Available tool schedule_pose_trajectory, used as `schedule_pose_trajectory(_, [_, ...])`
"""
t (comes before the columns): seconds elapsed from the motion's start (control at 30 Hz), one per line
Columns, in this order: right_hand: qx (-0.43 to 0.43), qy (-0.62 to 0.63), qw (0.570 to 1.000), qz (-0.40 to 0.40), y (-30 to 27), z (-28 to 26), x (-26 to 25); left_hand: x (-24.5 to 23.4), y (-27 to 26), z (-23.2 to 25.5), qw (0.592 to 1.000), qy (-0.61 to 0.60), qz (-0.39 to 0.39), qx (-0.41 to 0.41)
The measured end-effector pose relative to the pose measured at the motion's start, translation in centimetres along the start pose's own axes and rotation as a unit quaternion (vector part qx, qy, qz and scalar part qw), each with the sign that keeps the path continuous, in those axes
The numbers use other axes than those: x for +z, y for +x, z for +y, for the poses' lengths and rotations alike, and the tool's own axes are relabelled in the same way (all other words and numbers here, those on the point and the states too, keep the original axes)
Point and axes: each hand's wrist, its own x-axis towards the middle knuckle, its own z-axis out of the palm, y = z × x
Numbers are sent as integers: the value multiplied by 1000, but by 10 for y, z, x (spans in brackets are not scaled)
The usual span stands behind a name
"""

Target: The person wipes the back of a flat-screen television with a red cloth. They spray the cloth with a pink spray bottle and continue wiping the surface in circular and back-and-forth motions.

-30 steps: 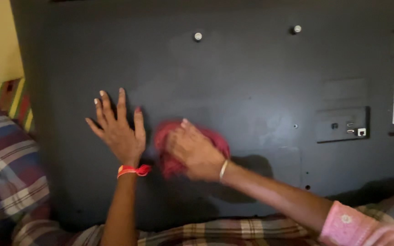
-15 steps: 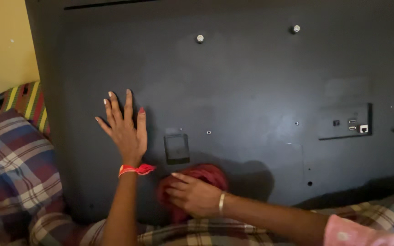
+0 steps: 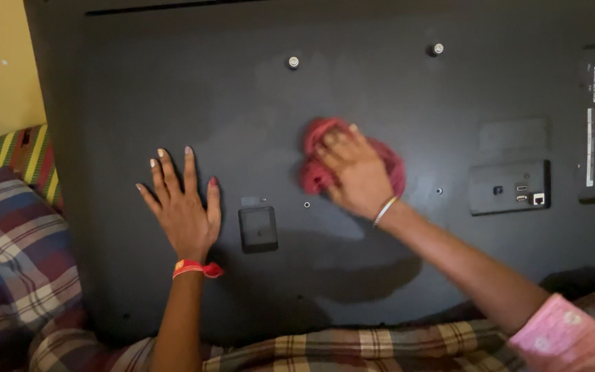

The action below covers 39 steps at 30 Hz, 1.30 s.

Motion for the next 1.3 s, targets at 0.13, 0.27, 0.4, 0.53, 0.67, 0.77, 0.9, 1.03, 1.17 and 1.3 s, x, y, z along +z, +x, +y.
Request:
schedule_pose_trajectory(0.13, [-78,72,994,-17,-39,-60,19,-2,-2,1,1000,-12,12,5])
schedule_pose_trajectory(0.27, [-179,109,958,-195,-96,-118,25,-3,-3,3,1000,-6,11,2])
schedule_pose_trajectory(0.4, [-213,121,953,-178,-131,-96,15,-2,-2,1,1000,-8,8,1])
schedule_pose_trajectory(0.53, [-133,53,976,-164,-111,-13,-13,-3,-1,1,1000,6,9,1])
schedule_pose_trajectory(0.67, [-9,3,998,-66,-51,41,-33,-7,0,-1,993,-115,21,-32])
schedule_pose_trajectory(0.77, [17,15,1000,-12,-4,35,-20,-14,6,-12,955,-282,27,-85])
schedule_pose_trajectory(0.9, [-7,49,999,4,45,-9,18,-31,15,-40,861,-477,-14,-179])
schedule_pose_trajectory(1.03, [-101,136,985,-12,57,-94,60,-41,14,-59,788,-572,-26,-227])
schedule_pose_trajectory(1.17, [-206,179,956,-106,2,-178,75,-33,12,-67,764,-601,22,-235])
schedule_pose_trajectory(1.3, [-264,195,919,-220,-25,-185,68,-28,5,-86,773,-573,118,-247])
